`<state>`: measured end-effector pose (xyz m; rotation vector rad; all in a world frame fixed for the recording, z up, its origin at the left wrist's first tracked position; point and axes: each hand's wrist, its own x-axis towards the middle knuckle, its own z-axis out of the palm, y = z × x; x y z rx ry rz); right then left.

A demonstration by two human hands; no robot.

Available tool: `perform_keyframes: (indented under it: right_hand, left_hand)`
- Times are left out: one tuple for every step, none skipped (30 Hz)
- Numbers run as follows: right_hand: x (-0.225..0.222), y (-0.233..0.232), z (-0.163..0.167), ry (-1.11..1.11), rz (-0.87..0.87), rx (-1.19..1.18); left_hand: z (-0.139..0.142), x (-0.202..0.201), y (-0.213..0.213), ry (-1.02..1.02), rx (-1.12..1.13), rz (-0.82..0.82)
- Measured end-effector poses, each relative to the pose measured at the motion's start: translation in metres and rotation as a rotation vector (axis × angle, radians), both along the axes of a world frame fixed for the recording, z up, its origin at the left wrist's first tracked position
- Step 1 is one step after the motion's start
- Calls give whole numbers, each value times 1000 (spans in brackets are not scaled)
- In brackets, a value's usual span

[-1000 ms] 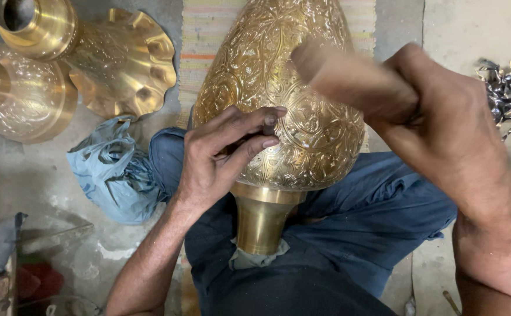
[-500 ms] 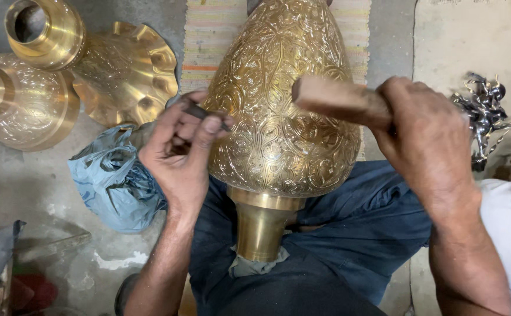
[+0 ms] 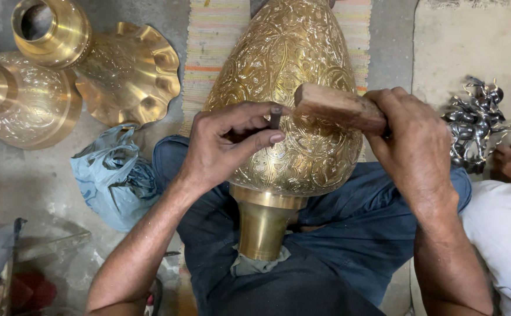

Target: The person sits on the floor with a large engraved brass vessel held between the legs and works its decorated surface with a chisel, striking the chisel with a wooden mallet to chase and refine the embossed patterns, repositioning the chisel on different areas of the vessel.

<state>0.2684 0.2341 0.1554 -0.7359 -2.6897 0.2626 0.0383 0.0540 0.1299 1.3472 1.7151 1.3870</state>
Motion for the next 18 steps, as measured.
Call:
perform_keyframes:
  right_hand:
    - [-1,0,1,15,1,11]
    - [-1,-1,3,25,-2,22]
    - [-1,-1,5,25,-1,26]
    - [-2,-2,6,27,2,32]
    - [-1,-2,8,29,7,35]
    - [-2,-2,10,30,1,46]
    - [-2,-2,12,33,-3,58]
    - [-3,-2,14,35,-4,69]
    - [-4,-1,17,74,11,44]
    - [-5,0,21,111,20,18]
    - [-7,1,24,166,19,-70]
    - [-9,2,28,223,18,-156]
    - [-12,2,30,292,5,-309]
    - [-13,2,34,358,-12,-465]
    - [-12,2,39,205,6,-247]
    - [-13,2,43,57,31,-26]
    - [-13,3,46,-95,55,191]
    - [-13,2,47,-6,25,2]
  left_hand:
    - [0,-1,0,11,51,-32]
    - [0,-2,0,17,101,-67]
    - [-1,-1,-1,76,109,-67]
    - [-1,-2,-1,139,118,-64]
    - [-2,-1,-1,201,125,-59]
    - [-2,-2,-1,195,122,-57]
    - [-2,-2,0,192,120,-53]
    - [-2,-2,0,187,116,-46]
    - [-2,-2,0,180,119,-52]
    - [-2,-3,0,171,122,-64]
    - [-2,-3,1,165,128,-74]
    - [-1,-3,1,143,127,-83]
    - [0,-3,0,120,123,-92]
    - [0,-3,1,92,120,-106]
    - [1,-2,1,121,117,-98]
    - [1,-2,1,157,118,-82]
    - [2,-2,1,188,114,-66]
    - [2,-2,2,164,109,-83]
